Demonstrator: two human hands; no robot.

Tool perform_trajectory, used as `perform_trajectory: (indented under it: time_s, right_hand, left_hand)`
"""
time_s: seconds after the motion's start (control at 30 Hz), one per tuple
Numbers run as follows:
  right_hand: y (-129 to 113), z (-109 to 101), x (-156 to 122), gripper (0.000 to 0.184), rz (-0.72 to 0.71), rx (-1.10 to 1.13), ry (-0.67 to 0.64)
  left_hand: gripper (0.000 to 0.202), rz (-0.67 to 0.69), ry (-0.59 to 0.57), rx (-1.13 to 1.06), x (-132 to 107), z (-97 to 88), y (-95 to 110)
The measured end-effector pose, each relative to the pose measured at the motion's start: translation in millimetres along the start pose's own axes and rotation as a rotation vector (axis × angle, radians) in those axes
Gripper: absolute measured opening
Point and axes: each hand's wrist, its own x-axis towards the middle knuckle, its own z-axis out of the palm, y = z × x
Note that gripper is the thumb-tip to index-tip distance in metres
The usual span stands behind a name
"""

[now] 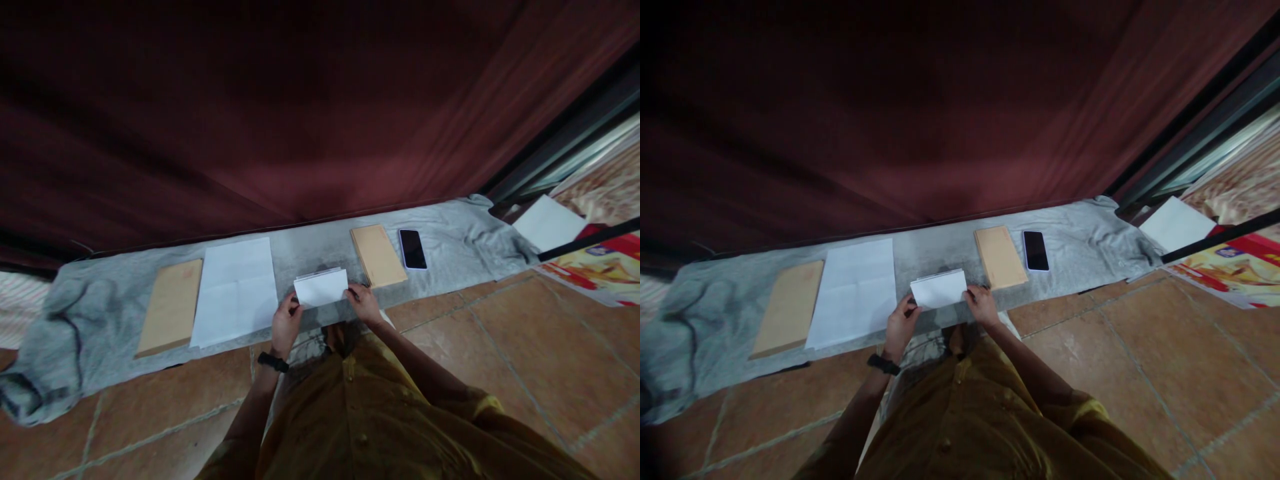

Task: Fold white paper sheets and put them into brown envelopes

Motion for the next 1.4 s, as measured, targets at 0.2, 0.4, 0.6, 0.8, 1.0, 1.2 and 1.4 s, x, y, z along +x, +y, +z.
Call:
perform_trajectory:
  time_s: [0.2,0.4,0.6,0.8,1.0,1.2,1.4]
  right_hand:
    - [-6.1,4.5,0.4,0.039,0.072,-0.058,-0.029]
    - [-17.8,6.5,1.1,0.042,0.115,-0.142,0.013]
    - [-24.9,6.6,1.2,0.040,0.129,-0.220,0.014]
    - [-27.9,7.7,1.5,0.037,0.120,-0.295,0.019]
    - [-32.2,6.5,2.5,0.037,0.118,-0.375,0.004]
    - [-37.5,4.3,3.3,0.037,0.116,-0.427,-0.013]
    - [-39.0,2.9,4.0,0.042,0.127,-0.445,-0.032]
  left_hand:
    - [0.047,-0.036,0.030,0.083,-1.8,4.9,4.4]
    - [0.048,-0.051,0.000,0.229,0.3,7.8,3.7]
    - [0.048,-0.068,-0.027,0.352,2.3,8.5,7.3]
    - [0.048,-0.098,-0.045,0.445,4.3,8.3,15.5]
    - [0.050,-0.153,-0.062,0.518,5.2,8.9,23.5]
    - [0.048,-0.161,-0.071,0.536,6.3,9.0,25.2]
    - [0.041,-0.154,-0.070,0.553,6.9,9.2,27.0]
